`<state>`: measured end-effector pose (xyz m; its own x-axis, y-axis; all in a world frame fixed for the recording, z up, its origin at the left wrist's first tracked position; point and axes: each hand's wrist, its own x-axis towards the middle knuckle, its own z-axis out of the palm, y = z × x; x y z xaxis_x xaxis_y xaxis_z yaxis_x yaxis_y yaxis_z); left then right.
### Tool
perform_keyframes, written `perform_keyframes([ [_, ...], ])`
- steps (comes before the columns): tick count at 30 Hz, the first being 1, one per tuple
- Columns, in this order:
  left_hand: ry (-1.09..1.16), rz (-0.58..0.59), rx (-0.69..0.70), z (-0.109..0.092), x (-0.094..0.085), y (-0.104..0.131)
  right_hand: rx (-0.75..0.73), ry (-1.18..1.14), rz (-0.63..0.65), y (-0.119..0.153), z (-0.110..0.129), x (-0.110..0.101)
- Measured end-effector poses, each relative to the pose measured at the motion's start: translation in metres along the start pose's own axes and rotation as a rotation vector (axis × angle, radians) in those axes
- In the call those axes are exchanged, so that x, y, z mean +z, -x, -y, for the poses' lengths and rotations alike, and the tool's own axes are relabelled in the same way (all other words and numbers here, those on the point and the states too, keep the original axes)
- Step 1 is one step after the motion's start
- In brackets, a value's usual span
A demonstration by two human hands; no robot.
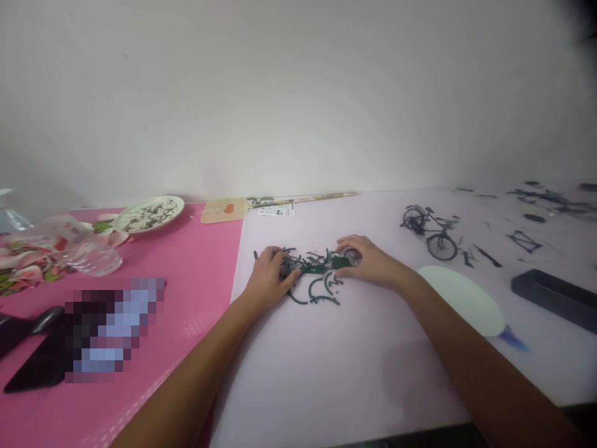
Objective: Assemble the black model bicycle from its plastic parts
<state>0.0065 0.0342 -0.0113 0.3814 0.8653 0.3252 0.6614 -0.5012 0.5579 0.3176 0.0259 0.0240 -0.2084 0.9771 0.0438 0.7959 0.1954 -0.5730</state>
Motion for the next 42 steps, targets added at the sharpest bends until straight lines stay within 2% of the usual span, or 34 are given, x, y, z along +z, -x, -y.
perform_keyframes([
  [9,0.001,0.004,0.012,0.002,0.002,0.000,-0.028,-0.173,-0.135,-0.003,0.002,0.003],
  [12,0.002,-0.001,0.014,0.002,0.002,0.000,-0.031,-0.166,-0.197,-0.004,0.003,0.003],
  [20,0.000,-0.004,0.010,0.000,0.001,0.000,-0.115,-0.127,-0.252,-0.003,0.004,0.010],
  [27,-0.007,0.006,0.005,0.000,0.001,0.000,-0.074,-0.093,-0.055,-0.001,0.001,0.005],
  [31,0.002,-0.007,0.014,0.001,0.002,0.000,-0.060,-0.098,-0.057,-0.002,0.000,0.006],
  [34,0.004,-0.008,0.019,0.001,0.002,0.000,-0.075,-0.121,-0.136,-0.005,0.004,0.008],
  [37,0.004,0.008,0.015,0.002,0.002,0.000,-0.063,-0.168,-0.285,-0.009,0.004,0.010],
  [42,0.008,0.018,0.009,0.002,0.001,0.000,0.078,-0.112,-0.566,-0.019,-0.021,0.012],
])
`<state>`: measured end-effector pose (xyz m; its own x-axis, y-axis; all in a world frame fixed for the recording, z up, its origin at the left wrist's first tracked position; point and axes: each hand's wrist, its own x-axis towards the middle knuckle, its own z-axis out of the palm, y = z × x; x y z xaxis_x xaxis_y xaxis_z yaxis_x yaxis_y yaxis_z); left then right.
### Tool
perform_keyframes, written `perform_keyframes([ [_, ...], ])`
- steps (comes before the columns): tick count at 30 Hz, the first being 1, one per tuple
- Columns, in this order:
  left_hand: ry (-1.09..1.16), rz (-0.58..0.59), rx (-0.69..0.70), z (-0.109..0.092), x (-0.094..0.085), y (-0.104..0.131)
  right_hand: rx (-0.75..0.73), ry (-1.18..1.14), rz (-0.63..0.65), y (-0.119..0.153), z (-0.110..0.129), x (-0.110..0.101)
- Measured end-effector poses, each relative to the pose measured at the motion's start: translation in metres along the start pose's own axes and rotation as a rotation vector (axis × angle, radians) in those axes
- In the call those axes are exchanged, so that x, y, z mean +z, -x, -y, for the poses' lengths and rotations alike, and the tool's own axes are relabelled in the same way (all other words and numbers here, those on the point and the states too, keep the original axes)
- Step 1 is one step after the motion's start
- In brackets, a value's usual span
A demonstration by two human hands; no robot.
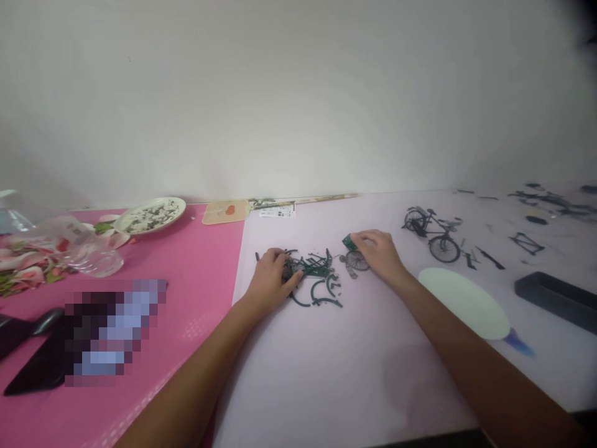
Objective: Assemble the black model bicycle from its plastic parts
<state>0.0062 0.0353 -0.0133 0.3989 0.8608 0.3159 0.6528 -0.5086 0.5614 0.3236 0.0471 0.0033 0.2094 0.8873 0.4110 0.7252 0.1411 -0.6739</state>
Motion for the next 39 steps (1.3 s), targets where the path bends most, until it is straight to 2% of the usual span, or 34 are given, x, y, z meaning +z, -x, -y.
perform_keyframes([
  [3,0.012,-0.012,-0.009,-0.001,-0.001,0.000,0.059,0.112,-0.081,-0.005,-0.020,0.002],
  [6,0.045,-0.005,-0.016,-0.004,-0.003,0.001,0.072,0.143,-0.076,-0.006,-0.030,0.005],
  [9,0.090,0.024,0.002,-0.006,-0.006,0.002,0.038,0.139,-0.096,-0.003,-0.028,0.008],
  [12,0.107,0.047,0.052,-0.010,-0.011,0.004,-0.074,0.111,-0.076,0.001,-0.018,0.010],
  [14,0.091,0.068,0.095,-0.014,-0.013,0.005,-0.157,0.087,-0.001,0.004,-0.011,0.012],
  [19,0.026,0.178,0.207,-0.029,-0.017,0.007,-0.346,0.000,0.324,0.015,0.003,0.019],
  [21,-0.005,0.223,0.258,-0.035,-0.016,0.007,-0.368,-0.040,0.433,0.019,0.006,0.023],
  [23,-0.037,0.253,0.280,-0.038,-0.015,0.008,-0.343,-0.066,0.490,0.022,0.008,0.026],
  [33,-0.075,0.228,0.208,-0.035,-0.008,0.011,-0.273,-0.089,0.457,0.020,0.015,0.023],
  [39,0.067,0.166,0.173,-0.027,-0.006,0.011,-0.267,-0.118,0.454,0.021,0.016,0.022],
])
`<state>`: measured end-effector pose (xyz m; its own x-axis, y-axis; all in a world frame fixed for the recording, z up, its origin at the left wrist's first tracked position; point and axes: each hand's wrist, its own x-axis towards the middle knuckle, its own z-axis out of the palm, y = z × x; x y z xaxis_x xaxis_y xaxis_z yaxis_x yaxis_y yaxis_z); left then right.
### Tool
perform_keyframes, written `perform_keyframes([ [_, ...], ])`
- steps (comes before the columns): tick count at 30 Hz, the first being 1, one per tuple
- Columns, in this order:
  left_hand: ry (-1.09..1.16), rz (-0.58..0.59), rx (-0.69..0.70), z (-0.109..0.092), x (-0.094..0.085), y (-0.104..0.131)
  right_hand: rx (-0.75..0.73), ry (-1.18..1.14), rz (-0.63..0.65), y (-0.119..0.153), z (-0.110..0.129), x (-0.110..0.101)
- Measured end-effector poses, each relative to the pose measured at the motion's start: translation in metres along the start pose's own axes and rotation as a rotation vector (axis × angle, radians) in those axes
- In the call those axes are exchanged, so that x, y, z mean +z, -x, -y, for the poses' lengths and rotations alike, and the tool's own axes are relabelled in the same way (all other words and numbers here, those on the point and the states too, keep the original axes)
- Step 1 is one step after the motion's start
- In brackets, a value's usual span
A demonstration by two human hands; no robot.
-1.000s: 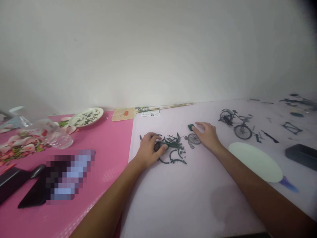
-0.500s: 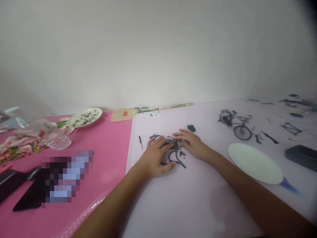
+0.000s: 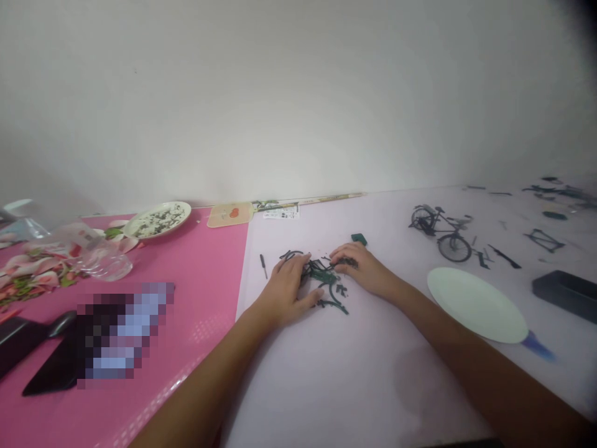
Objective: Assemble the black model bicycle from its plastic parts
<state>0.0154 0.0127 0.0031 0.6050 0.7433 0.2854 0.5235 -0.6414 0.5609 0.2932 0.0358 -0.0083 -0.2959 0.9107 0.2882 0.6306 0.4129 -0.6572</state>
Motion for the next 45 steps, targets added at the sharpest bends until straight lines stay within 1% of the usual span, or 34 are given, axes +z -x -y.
perform_keyframes([
  [3,0.063,-0.025,-0.031,0.003,0.000,0.000,-0.001,0.001,-0.011,-0.001,-0.002,0.000],
  [7,0.074,-0.054,-0.023,0.005,0.000,-0.001,0.008,0.012,-0.024,-0.002,-0.001,0.000],
  [10,0.089,-0.088,-0.002,0.005,-0.001,-0.002,-0.006,0.028,-0.084,-0.003,0.000,-0.001],
  [14,0.119,-0.119,0.012,0.004,-0.003,-0.004,0.015,0.090,-0.212,-0.003,-0.002,-0.001],
  [17,0.115,-0.151,0.001,0.006,-0.002,-0.005,0.043,0.145,-0.238,-0.003,-0.005,-0.001],
  [20,0.070,-0.176,-0.048,0.010,0.000,-0.007,0.056,0.157,-0.221,-0.001,-0.005,-0.001],
  [23,0.042,-0.164,-0.068,0.013,0.002,-0.008,0.042,0.112,-0.193,0.000,-0.002,0.000],
  [27,-0.025,-0.111,-0.065,0.015,0.004,-0.007,-0.027,0.062,-0.072,0.001,-0.001,0.001],
  [29,-0.067,-0.074,-0.072,0.014,0.004,-0.005,-0.019,0.052,-0.003,0.001,-0.003,0.002],
  [31,-0.089,-0.039,-0.084,0.012,0.003,-0.005,0.008,0.043,0.035,0.002,-0.005,0.003],
  [36,-0.090,-0.009,-0.114,0.009,0.000,-0.005,0.050,0.021,0.027,0.002,-0.001,0.001],
  [41,-0.072,-0.048,-0.109,0.013,0.003,-0.005,0.031,0.030,0.015,0.002,0.006,-0.001],
  [45,-0.050,-0.085,-0.099,0.015,0.005,-0.005,0.014,0.045,0.001,0.001,0.004,0.000],
])
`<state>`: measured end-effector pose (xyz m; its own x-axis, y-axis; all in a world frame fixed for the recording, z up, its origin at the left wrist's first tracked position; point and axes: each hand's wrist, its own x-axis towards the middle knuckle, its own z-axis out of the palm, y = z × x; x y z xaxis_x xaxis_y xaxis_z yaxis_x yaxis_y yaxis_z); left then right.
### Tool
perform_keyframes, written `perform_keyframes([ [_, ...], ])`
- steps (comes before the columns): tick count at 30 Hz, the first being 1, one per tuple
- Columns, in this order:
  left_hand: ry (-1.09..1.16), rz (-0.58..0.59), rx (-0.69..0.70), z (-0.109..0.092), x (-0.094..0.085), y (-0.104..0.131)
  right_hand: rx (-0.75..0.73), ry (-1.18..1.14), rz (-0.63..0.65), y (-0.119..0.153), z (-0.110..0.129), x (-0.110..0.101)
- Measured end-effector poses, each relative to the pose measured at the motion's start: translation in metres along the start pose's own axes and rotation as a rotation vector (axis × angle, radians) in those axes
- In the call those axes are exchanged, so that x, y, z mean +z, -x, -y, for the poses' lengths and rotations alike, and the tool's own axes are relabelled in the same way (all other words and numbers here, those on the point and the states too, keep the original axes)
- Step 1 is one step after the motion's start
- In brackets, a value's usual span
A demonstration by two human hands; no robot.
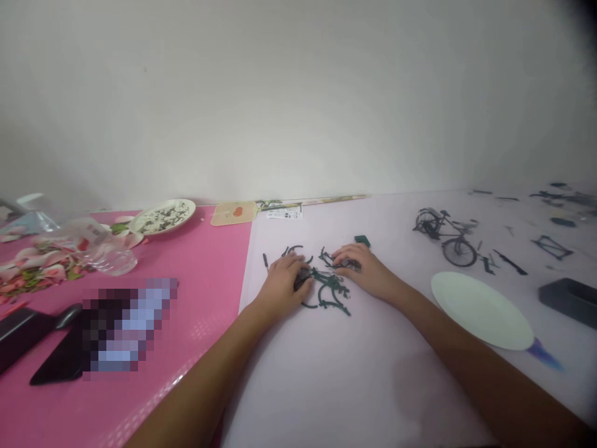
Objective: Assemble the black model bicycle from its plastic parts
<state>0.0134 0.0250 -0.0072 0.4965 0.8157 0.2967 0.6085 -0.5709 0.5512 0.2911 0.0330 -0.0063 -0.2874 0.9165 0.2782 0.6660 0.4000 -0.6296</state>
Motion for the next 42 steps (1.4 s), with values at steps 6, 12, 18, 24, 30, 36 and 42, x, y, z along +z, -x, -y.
perform_keyframes([
  [6,0.031,-0.034,0.020,0.001,0.000,-0.001,0.008,-0.006,-0.018,0.000,-0.001,0.001],
  [12,0.041,-0.048,0.031,0.001,0.000,-0.002,0.041,-0.049,-0.113,-0.001,0.007,-0.001],
  [18,0.037,-0.035,0.041,0.001,-0.001,-0.002,0.131,-0.053,-0.179,-0.001,0.012,-0.004],
  [24,0.032,-0.036,0.042,0.000,-0.002,-0.002,0.134,-0.056,-0.192,-0.001,0.011,-0.003],
  [30,0.040,-0.047,0.035,0.000,-0.001,-0.002,0.156,-0.076,-0.215,0.000,0.012,-0.003],
  [36,0.051,-0.036,0.025,-0.001,-0.003,-0.002,0.106,-0.017,-0.321,-0.001,0.016,-0.005],
  [42,0.060,-0.029,0.022,-0.002,-0.004,-0.003,0.091,0.078,-0.330,-0.003,0.006,-0.004],
])
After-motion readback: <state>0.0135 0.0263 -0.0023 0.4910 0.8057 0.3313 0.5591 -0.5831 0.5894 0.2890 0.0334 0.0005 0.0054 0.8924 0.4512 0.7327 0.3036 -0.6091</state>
